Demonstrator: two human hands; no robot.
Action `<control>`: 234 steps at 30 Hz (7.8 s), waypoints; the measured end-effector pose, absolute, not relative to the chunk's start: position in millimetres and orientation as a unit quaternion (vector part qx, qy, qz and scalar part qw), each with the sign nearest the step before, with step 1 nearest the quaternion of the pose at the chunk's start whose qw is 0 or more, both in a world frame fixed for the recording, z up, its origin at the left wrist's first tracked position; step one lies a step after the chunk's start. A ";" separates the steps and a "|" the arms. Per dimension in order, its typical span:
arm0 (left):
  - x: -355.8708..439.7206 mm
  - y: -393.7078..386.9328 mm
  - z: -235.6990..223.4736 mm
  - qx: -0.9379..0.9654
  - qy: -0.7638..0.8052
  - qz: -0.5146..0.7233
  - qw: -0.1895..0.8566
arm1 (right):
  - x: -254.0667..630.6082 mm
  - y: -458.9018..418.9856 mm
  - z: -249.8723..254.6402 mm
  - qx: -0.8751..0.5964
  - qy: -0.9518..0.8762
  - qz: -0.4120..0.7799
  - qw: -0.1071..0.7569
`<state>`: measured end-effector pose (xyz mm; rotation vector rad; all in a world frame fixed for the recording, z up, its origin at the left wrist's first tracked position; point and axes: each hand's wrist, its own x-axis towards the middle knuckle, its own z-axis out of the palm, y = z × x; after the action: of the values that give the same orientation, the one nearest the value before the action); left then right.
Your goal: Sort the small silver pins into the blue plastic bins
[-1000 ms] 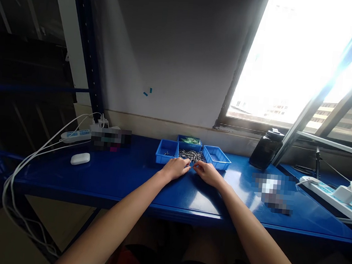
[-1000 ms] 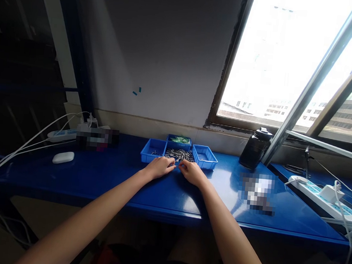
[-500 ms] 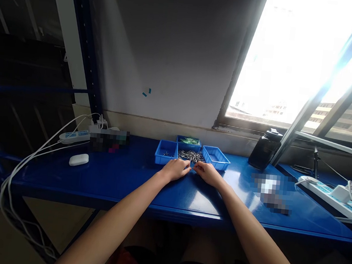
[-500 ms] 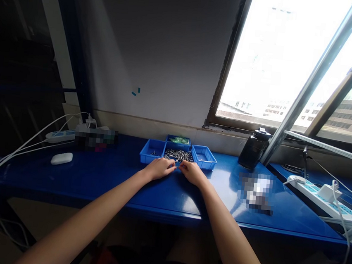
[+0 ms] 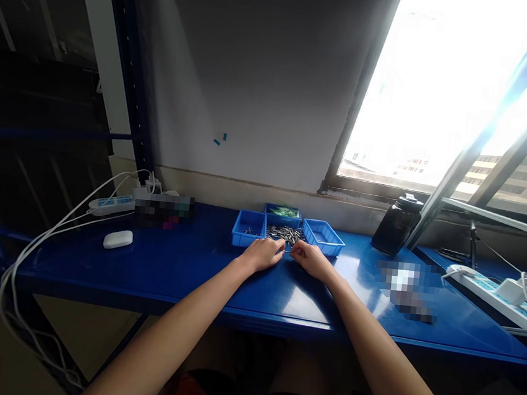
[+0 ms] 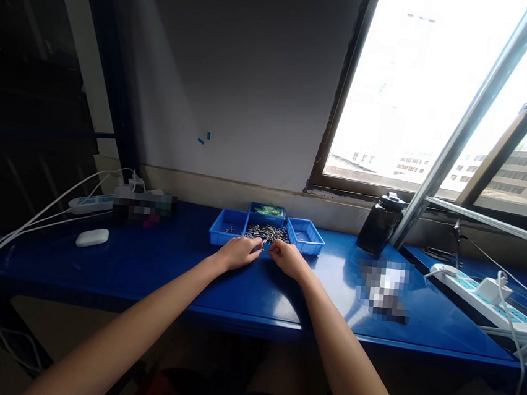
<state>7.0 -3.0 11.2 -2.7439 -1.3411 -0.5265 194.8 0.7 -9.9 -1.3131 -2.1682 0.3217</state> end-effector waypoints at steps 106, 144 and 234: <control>11.3 1.1 4.9 -0.905 -0.342 -0.253 -0.001 | 192.0 -1.6 -10.3 -0.470 -0.829 0.080 0.293; 9.9 -4.0 8.9 -0.882 -0.434 -0.182 0.026 | 198.5 1.2 -11.6 -0.459 -0.840 0.092 0.275; 8.7 -12.4 17.2 -0.911 -0.358 -0.203 0.003 | 194.3 5.8 -17.6 -0.441 -0.854 0.079 0.265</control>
<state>8.7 -12.4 17.2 -2.8572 -1.1226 -0.6375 194.3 5.8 -17.6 -1.1900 -2.3068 0.2134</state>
